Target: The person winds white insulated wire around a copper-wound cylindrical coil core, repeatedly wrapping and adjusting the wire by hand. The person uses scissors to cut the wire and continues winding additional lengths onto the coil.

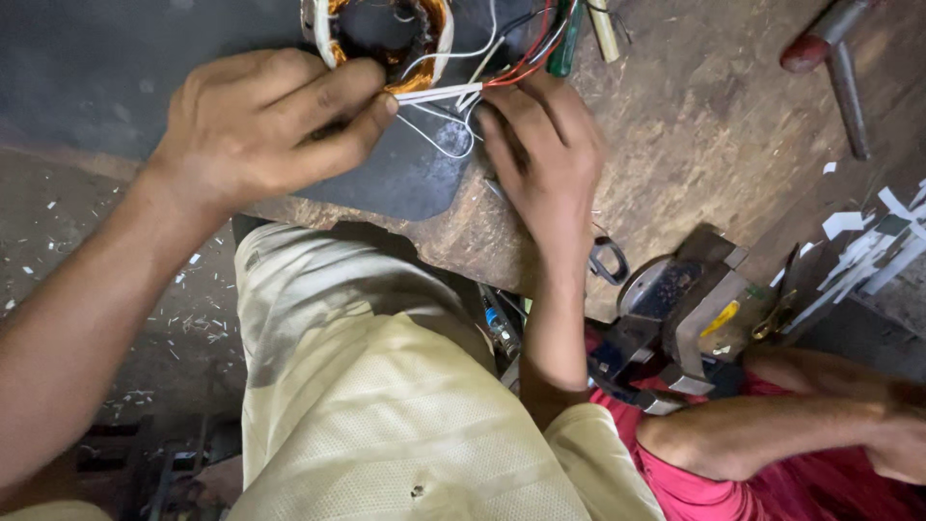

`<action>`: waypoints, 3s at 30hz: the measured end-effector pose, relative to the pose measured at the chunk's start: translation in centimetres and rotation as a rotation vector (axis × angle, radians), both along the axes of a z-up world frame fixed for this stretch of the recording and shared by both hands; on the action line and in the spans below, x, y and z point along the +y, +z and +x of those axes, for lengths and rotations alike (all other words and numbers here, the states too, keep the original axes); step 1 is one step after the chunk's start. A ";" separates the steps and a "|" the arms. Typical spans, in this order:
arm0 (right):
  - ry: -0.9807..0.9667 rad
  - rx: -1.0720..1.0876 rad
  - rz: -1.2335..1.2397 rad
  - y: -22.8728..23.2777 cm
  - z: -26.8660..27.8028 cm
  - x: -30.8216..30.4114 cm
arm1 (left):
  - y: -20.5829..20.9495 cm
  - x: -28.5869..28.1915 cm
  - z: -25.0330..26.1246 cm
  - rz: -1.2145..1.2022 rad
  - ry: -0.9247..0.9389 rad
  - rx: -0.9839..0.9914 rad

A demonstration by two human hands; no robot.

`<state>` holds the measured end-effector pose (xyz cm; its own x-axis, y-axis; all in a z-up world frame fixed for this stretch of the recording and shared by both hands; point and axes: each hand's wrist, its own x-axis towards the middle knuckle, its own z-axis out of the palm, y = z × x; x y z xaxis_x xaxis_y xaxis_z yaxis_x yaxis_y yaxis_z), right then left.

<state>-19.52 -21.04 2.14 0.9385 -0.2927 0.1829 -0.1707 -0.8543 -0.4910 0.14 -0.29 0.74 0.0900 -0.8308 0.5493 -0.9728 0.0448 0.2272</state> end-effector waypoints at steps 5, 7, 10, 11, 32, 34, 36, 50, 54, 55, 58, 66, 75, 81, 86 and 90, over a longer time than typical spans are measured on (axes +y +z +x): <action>0.034 -0.103 -0.077 -1.9 0.3 -0.3 | -0.6 0.3 -0.3 -0.002 -0.003 0.040; 0.073 -0.140 -0.076 -2.0 0.0 -0.4 | -0.7 0.6 -0.4 -0.006 -0.004 0.037; 0.128 -0.161 -0.091 -1.7 -0.2 -0.5 | -0.7 0.9 -0.5 -0.002 0.001 0.036; 0.147 -0.146 -0.086 -1.4 -0.3 -0.4 | -0.7 0.9 -0.5 -0.001 0.005 0.032; 0.154 -0.162 -0.229 -1.2 0.5 2.0 | -1.0 0.8 -0.6 -0.011 0.005 0.052; 0.101 -0.157 -0.227 -1.2 0.5 1.8 | -0.9 0.7 -0.5 -0.016 0.004 0.060; 0.033 -0.125 -0.194 -1.1 0.4 1.7 | -0.9 0.7 -0.4 -0.019 0.004 0.060; -0.068 -0.181 -0.141 -3.1 -0.2 1.0 | -0.5 0.7 -0.3 0.010 -0.003 0.075; -0.054 -0.142 -0.154 -3.7 -0.7 0.7 | -0.3 0.5 -0.1 -0.004 -0.013 0.091; -0.068 -0.139 -0.146 -3.8 -0.7 0.6 | -0.3 0.5 -0.1 0.000 -0.014 0.095; -0.089 -0.146 -0.153 -4.0 -0.2 0.3 | -0.3 0.5 -0.2 0.013 -0.016 0.103; 0.017 -0.061 -0.168 -1.5 -0.2 0.0 | -0.7 0.6 -0.2 -0.008 -0.015 0.110; 0.073 -0.071 0.019 0.3 0.4 -0.3 | 1.1 0.0 -0.1 0.066 -0.006 0.092; 0.061 0.078 -0.073 0.6 1.0 -0.6 | 1.9 -0.8 -0.3 0.099 0.006 0.062; 0.079 0.090 -0.035 1.4 1.7 -1.0 | 1.7 -0.5 -0.2 0.094 0.004 0.080; 0.139 0.082 -0.034 1.7 2.1 -1.4 | 1.4 -0.6 -0.2 0.077 0.008 0.062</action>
<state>-17.45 -22.44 3.80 0.9817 -0.1543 0.1114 -0.0884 -0.8882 -0.4509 -0.10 -0.85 2.13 0.1290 -0.8694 0.4769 -0.9569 0.0169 0.2898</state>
